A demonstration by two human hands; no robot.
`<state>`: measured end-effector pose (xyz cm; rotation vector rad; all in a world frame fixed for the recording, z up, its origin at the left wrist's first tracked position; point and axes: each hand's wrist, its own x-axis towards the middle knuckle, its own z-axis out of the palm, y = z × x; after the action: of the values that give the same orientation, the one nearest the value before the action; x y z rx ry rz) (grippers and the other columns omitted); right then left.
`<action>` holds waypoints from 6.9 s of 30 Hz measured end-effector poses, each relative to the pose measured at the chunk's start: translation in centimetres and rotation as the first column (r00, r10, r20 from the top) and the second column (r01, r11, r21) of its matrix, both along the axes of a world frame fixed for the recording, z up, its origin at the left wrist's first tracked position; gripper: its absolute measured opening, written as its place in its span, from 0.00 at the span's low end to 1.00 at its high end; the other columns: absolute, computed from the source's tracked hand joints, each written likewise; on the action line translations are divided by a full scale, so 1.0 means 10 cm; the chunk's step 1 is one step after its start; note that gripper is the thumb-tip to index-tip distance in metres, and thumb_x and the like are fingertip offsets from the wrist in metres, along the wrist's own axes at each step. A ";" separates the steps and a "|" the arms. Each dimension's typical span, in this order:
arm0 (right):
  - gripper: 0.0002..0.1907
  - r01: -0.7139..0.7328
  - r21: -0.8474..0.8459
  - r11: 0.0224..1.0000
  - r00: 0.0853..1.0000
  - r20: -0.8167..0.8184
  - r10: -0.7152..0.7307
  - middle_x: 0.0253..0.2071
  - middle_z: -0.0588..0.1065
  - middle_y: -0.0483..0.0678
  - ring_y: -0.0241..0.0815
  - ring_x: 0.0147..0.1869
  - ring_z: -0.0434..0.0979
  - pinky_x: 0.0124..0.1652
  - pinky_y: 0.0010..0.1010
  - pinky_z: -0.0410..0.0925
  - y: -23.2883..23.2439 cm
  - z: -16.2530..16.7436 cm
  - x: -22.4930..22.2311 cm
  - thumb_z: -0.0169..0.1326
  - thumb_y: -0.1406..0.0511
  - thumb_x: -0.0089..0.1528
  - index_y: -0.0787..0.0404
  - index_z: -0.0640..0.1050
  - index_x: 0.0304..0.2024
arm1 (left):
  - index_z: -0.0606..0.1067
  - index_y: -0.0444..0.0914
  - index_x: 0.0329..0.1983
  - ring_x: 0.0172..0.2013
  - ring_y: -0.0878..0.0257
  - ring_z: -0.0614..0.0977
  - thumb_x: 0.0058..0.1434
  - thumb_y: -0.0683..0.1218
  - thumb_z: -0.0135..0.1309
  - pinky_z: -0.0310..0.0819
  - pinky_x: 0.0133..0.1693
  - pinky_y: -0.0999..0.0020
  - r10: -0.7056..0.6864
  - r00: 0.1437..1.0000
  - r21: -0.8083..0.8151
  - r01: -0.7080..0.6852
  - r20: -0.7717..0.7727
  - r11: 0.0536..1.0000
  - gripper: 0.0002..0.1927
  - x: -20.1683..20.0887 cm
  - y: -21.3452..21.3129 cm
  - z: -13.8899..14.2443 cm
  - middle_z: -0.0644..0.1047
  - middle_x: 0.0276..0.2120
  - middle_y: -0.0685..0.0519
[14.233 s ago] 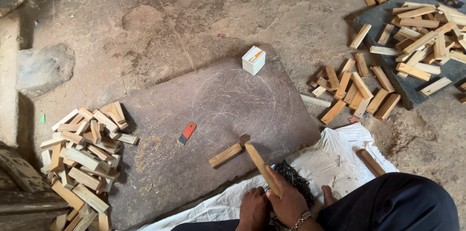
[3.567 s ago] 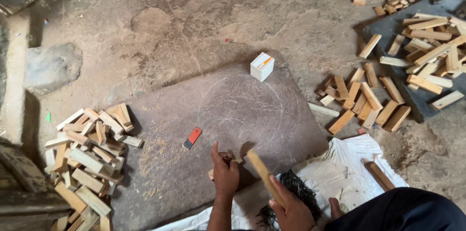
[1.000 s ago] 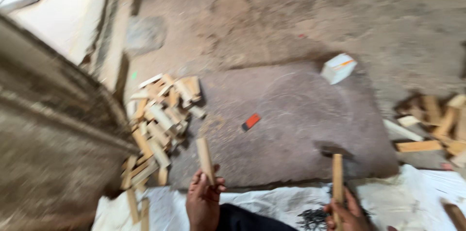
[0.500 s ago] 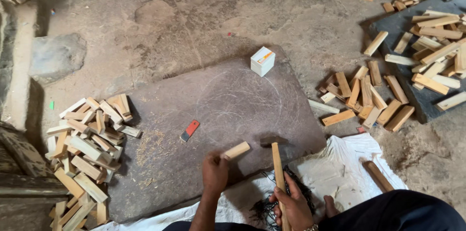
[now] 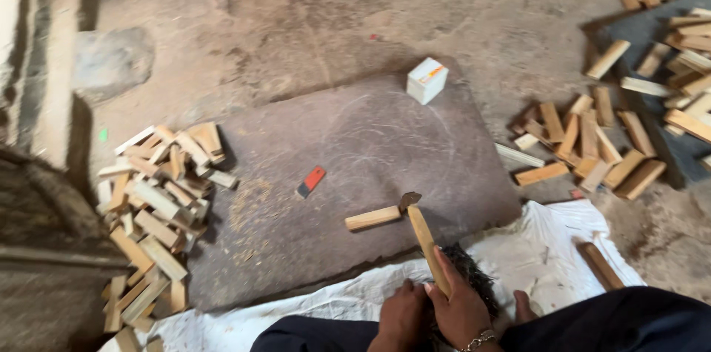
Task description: The person sits on the floor and repeatedly hammers nails into small wooden blocks placed on a stone slab. They pick up each block, position it, drive a nail with a hammer, and set the finished piece aside.
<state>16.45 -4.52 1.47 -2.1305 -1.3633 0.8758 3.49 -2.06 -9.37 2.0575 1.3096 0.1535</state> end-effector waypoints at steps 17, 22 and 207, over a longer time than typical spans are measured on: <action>0.38 0.076 0.196 0.978 0.985 -0.166 -0.043 0.64 0.74 0.53 0.51 0.62 0.77 0.55 0.39 0.71 -0.04 -0.03 0.04 0.62 0.61 0.57 0.49 0.66 0.70 | 0.75 0.37 0.37 0.38 0.41 0.82 0.66 0.52 0.56 0.75 0.40 0.47 0.255 0.959 -0.189 -0.230 0.122 0.955 0.13 -0.08 -0.01 0.41 0.81 0.35 0.40; 0.40 0.194 -0.175 0.965 0.834 -0.489 -0.256 0.35 0.80 0.54 0.41 0.23 0.70 0.22 0.35 0.65 0.02 0.01 0.09 0.61 0.63 0.62 0.45 0.62 0.75 | 0.77 0.35 0.36 0.32 0.51 0.86 0.60 0.42 0.59 0.80 0.36 0.59 0.424 0.817 -0.257 -0.346 0.391 0.903 0.05 -0.10 0.03 0.40 0.83 0.30 0.43; 0.39 -0.139 0.005 0.990 0.989 -0.048 0.139 0.64 0.73 0.50 0.59 0.59 0.78 0.55 0.45 0.72 -0.01 0.12 0.08 0.56 0.56 0.61 0.31 0.57 0.73 | 0.80 0.39 0.33 0.42 0.44 0.81 0.55 0.44 0.58 0.77 0.42 0.50 0.070 0.976 0.080 -0.088 0.206 0.993 0.05 -0.01 0.09 0.11 0.79 0.37 0.46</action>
<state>17.23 -4.62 2.68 -2.0189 -1.5021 0.9730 3.38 -1.17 -8.31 2.0039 1.2779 0.4533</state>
